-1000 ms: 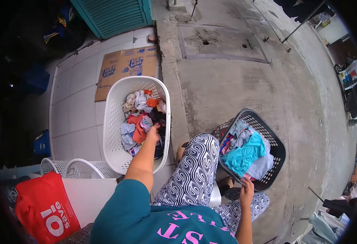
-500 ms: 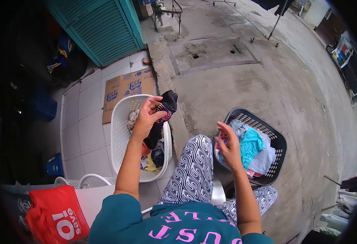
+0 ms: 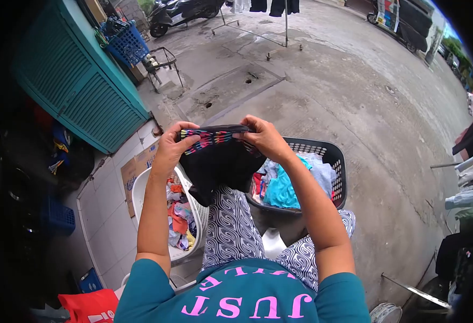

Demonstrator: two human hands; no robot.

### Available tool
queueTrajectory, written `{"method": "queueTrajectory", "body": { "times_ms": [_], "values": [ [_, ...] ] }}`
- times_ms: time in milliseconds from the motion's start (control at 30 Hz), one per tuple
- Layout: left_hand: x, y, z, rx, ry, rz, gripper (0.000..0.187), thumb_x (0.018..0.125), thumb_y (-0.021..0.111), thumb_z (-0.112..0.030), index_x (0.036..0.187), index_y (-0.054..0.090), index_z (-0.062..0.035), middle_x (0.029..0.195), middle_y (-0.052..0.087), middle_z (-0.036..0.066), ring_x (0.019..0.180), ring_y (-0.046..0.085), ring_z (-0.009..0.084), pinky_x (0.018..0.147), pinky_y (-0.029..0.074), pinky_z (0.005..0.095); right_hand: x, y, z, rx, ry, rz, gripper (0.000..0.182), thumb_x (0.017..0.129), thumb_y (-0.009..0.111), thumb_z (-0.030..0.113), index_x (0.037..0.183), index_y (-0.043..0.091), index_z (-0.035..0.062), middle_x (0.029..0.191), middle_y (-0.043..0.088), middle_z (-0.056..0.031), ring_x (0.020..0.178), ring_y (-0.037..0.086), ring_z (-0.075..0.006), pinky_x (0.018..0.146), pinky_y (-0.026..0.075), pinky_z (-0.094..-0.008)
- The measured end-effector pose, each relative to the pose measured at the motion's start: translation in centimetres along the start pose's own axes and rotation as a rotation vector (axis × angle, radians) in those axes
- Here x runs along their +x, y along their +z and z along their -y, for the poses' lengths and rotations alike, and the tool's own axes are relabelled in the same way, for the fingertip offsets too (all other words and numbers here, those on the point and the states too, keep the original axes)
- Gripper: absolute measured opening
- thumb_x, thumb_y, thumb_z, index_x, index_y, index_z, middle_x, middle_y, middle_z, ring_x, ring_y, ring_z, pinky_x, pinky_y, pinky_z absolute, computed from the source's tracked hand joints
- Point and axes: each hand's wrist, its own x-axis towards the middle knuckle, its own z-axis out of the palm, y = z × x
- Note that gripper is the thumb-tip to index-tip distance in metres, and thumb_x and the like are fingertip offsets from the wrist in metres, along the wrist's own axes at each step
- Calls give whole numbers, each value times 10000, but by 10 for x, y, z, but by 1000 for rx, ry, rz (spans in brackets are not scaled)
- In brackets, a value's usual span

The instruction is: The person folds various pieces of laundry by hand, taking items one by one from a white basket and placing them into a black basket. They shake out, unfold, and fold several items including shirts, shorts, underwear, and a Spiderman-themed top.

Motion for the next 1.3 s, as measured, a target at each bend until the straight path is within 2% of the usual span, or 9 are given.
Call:
{"method": "queueTrajectory", "body": {
  "times_ms": [200,300,467,600,767,967,1133,1200,1300],
  "values": [
    [20,28,-4,174,25,252,214,738,691,-119,879,542,-56,773,541,-34,686,486,20,611,397,152,-42,-62,57,-23,-3,-14,151,796,614,190,817,566,49,673,530,34,618,480,-29,541,393,-189],
    [38,42,1,367,361,208,181,787,628,-123,913,546,-23,776,534,-22,680,454,54,621,375,191,-52,-83,55,-26,35,-52,153,800,611,189,807,566,43,669,531,39,626,480,-28,550,390,-185],
    [64,84,5,177,220,286,193,808,589,-92,984,536,-34,842,521,-20,782,462,52,699,369,194,-53,-128,17,-206,-67,-57,159,772,617,156,867,588,31,715,589,-6,672,506,-70,619,413,-218],
    [107,104,39,315,166,246,184,784,599,-78,950,542,-24,798,529,-17,744,471,52,663,384,198,-43,-160,-14,-422,3,-280,175,735,586,70,907,592,38,776,606,-66,723,541,-125,686,431,-254],
    [110,123,17,568,583,-64,137,746,588,-32,880,568,-12,806,560,41,704,526,105,623,406,223,-39,-167,-7,-329,-179,-489,180,717,540,-27,887,573,20,781,599,-65,740,542,-124,687,431,-241],
    [32,176,17,639,660,-29,174,696,619,8,854,560,-36,846,545,78,740,567,229,648,449,303,-83,-186,-44,-310,-244,-400,130,679,539,-51,777,561,32,859,609,-48,885,529,-172,760,419,-275],
    [-54,289,100,441,491,512,428,659,638,-37,1060,492,-61,1118,457,121,1028,479,299,838,424,363,-164,-220,-155,-1059,203,-450,238,656,490,-43,788,612,114,1090,555,-59,1025,478,-270,865,390,-340],
    [-91,307,139,433,401,1116,425,679,631,-69,1078,485,-64,1182,440,118,1086,453,288,882,410,363,-200,-215,-182,-1092,475,-541,296,665,467,-38,828,627,150,1105,540,-74,1032,472,-289,881,387,-363],
    [-108,302,157,381,461,1284,379,717,607,-105,1077,491,-79,1206,439,106,1119,435,269,898,402,361,-227,-211,-216,-899,496,-720,269,647,499,-24,846,621,109,1063,551,-112,1020,481,-297,894,370,-357]
  ]
}}
